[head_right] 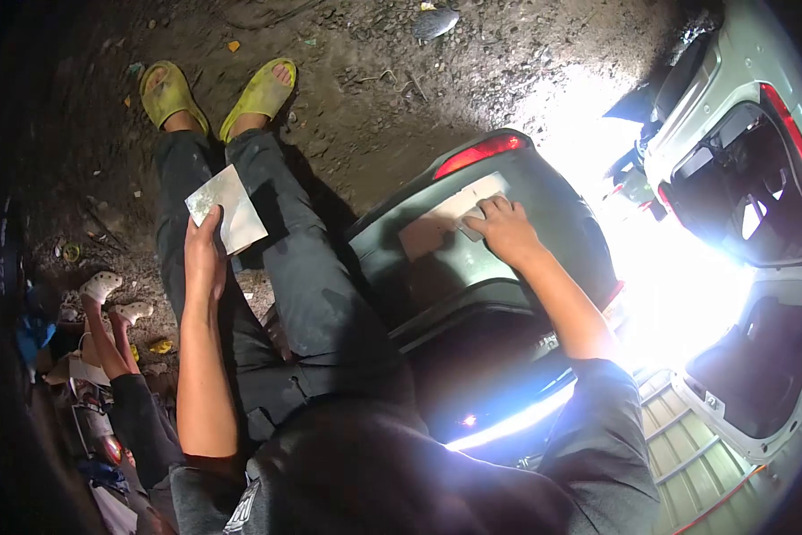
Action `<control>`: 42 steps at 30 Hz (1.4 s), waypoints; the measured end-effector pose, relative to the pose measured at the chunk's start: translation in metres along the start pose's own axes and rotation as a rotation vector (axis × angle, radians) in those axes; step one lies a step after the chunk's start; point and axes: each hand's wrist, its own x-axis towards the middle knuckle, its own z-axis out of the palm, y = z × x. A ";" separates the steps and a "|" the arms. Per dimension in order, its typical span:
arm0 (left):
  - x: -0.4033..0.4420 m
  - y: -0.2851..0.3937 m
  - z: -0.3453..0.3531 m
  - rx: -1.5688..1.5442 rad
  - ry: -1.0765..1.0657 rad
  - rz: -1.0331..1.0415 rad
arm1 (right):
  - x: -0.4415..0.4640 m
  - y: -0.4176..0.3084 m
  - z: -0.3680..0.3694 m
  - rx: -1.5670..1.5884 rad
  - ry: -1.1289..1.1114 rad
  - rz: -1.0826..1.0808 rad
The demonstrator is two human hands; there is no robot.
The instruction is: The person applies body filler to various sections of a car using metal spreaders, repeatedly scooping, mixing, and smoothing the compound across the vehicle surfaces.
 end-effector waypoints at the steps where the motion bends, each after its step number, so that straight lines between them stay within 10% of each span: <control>1: 0.001 0.000 -0.002 0.000 0.004 0.003 | 0.010 -0.004 0.002 -0.001 0.008 -0.009; 42: 0.000 0.001 -0.006 -0.035 0.006 0.021 | 0.043 -0.053 0.037 0.004 0.005 -0.016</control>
